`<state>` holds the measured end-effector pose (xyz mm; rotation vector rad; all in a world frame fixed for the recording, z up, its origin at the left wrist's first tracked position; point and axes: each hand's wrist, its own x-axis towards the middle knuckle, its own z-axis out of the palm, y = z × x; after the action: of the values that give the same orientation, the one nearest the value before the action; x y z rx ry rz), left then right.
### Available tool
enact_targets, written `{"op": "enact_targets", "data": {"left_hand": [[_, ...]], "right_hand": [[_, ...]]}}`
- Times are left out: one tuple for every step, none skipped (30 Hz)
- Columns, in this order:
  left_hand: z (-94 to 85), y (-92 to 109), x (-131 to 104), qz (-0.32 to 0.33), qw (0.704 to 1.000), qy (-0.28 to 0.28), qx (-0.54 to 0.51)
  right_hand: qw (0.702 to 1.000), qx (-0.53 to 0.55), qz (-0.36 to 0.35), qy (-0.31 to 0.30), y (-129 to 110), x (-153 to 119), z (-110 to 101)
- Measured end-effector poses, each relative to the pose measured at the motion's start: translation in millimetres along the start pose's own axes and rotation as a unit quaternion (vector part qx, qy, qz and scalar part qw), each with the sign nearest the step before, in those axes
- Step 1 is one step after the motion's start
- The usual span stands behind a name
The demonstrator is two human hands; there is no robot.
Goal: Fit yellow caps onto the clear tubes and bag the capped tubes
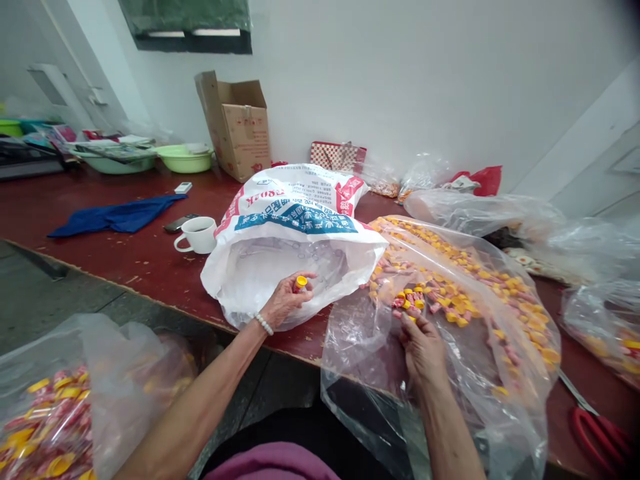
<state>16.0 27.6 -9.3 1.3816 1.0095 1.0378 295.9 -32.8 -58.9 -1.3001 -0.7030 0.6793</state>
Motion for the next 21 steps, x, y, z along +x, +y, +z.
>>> {"op": "enact_targets", "data": {"left_hand": [[0.6,2.6,-7.0,-0.001,1.000,0.000,-0.028],[1.9,4.9,-13.4,-0.004,0.999,-0.002,-0.044],[3.8,7.0,-19.5,-0.008,0.999,-0.006,-0.047],[6.4,9.1,-25.3,-0.013,0.999,-0.013,-0.040],[9.6,11.3,-30.9,-0.015,0.999,-0.023,-0.025],[13.3,13.7,-36.5,-0.015,0.999,-0.036,-0.008],[17.4,16.1,-42.0,-0.015,0.999,-0.051,0.006],[21.5,18.7,-47.4,-0.017,0.997,-0.070,0.017],[25.5,21.1,-52.5,-0.022,0.996,-0.089,0.022],[29.2,23.1,-57.2,-0.029,0.993,-0.108,0.026],[32.5,24.6,-61.4,-0.033,0.992,-0.121,0.027],[35.3,25.5,-65.0,-0.035,0.990,-0.131,0.026],[37.7,25.8,-68.0,-0.035,0.989,-0.139,0.022],[39.8,25.6,-70.5,-0.037,0.989,-0.142,0.013],[41.5,25.2,-72.4,-0.040,0.989,-0.146,-0.002],[43.0,24.7,-74.0,-0.047,0.987,-0.150,-0.021],[44.4,24.3,-75.3,-0.056,0.986,-0.152,-0.041],[45.9,24.1,-76.5,-0.063,0.984,-0.153,-0.058],[47.6,23.9,-77.5,-0.069,0.983,-0.153,-0.073],[49.5,23.7,-78.5,-0.075,0.982,-0.152,-0.088],[51.6,23.4,-79.4,-0.084,0.979,-0.150,-0.105]], "right_hand": [[1.000,0.014,0.010,0.011,-3.7,-1.2,-1.2],[0.999,0.023,0.015,0.023,-8.8,-4.2,-1.3],[0.999,0.029,0.019,0.031,-15.4,-9.3,0.3],[0.999,0.032,0.019,0.032,-23.3,-16.4,3.6],[0.999,0.034,0.016,0.022,-32.1,-25.2,8.8],[0.999,0.034,0.011,-0.001,-41.1,-35.3,15.6],[0.999,0.034,0.001,-0.035,-49.5,-45.9,23.3],[0.996,0.034,-0.011,-0.081,-56.9,-56.1,31.3],[0.991,0.028,-0.021,-0.127,-62.5,-65.3,38.6],[0.985,0.016,-0.030,-0.168,-66.3,-73.0,44.5],[0.979,-0.002,-0.039,-0.202,-68.3,-78.9,48.5],[0.971,-0.027,-0.047,-0.231,-69.0,-83.0,50.4],[0.963,-0.056,-0.058,-0.257,-68.8,-85.5,50.5],[0.954,-0.087,-0.073,-0.278,-68.4,-86.7,49.0],[0.946,-0.116,-0.093,-0.289,-68.1,-87.1,46.5],[0.939,-0.141,-0.116,-0.290,-68.1,-87.0,43.7],[0.934,-0.164,-0.142,-0.283,-68.4,-86.8,40.8],[0.929,-0.185,-0.169,-0.274,-68.7,-86.9,38.4],[0.920,-0.202,-0.197,-0.272,-68.9,-87.4,36.6],[0.907,-0.216,-0.224,-0.285,-68.7,-88.3,35.6],[0.890,-0.228,-0.247,-0.308,-68.0,-89.8,35.3]]}}
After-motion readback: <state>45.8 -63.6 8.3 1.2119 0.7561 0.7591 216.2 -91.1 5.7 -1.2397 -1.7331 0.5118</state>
